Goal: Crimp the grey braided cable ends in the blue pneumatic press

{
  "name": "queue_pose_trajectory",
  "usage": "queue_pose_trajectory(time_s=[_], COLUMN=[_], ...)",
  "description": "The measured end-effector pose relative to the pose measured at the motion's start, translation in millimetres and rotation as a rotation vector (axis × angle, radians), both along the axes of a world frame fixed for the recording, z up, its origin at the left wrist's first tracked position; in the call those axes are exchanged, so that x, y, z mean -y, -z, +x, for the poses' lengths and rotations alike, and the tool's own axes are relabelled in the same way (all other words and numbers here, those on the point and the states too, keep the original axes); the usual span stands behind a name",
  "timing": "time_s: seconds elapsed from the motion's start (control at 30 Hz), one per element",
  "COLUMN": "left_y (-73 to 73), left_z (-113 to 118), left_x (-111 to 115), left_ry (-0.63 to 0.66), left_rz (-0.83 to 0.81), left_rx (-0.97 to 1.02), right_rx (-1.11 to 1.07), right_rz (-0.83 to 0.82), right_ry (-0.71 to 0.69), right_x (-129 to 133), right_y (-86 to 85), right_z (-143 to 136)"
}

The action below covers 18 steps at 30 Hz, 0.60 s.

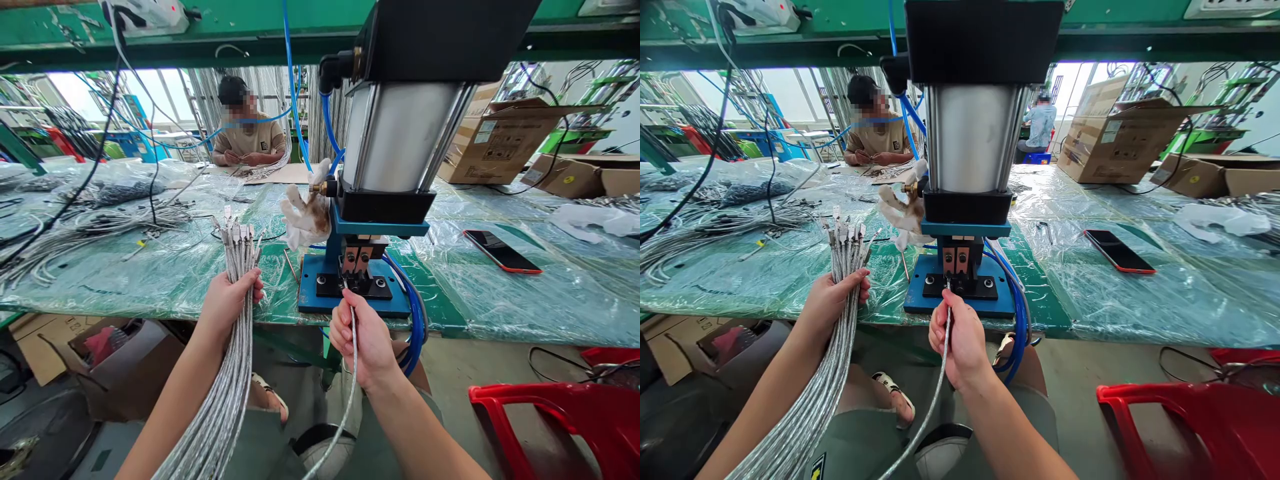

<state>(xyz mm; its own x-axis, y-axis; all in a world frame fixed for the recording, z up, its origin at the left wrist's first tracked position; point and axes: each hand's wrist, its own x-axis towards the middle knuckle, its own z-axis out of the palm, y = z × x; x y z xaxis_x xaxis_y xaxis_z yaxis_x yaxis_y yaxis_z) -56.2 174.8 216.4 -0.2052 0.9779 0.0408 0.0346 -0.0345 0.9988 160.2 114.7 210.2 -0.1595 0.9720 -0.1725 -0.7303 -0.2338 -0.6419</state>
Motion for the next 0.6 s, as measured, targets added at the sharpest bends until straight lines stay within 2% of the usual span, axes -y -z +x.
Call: queue_pose_trajectory(time_s=[0.4, 0.6], left_y=[-1.8, 2.7], left_z=[0.4, -2.5], left_x=[1.6, -1.3], left_ry=[0.008, 0.005], left_rz=[-0.001, 0.007], left_rx=[-0.006, -0.015], right_rx=[0.01, 0.006], right_rz=[0.02, 0.013], right_ry=[0.009, 0.005], right_x=[0.0, -0.4], right_y=[3.0, 5.3], right_z=[-1.3, -1.0])
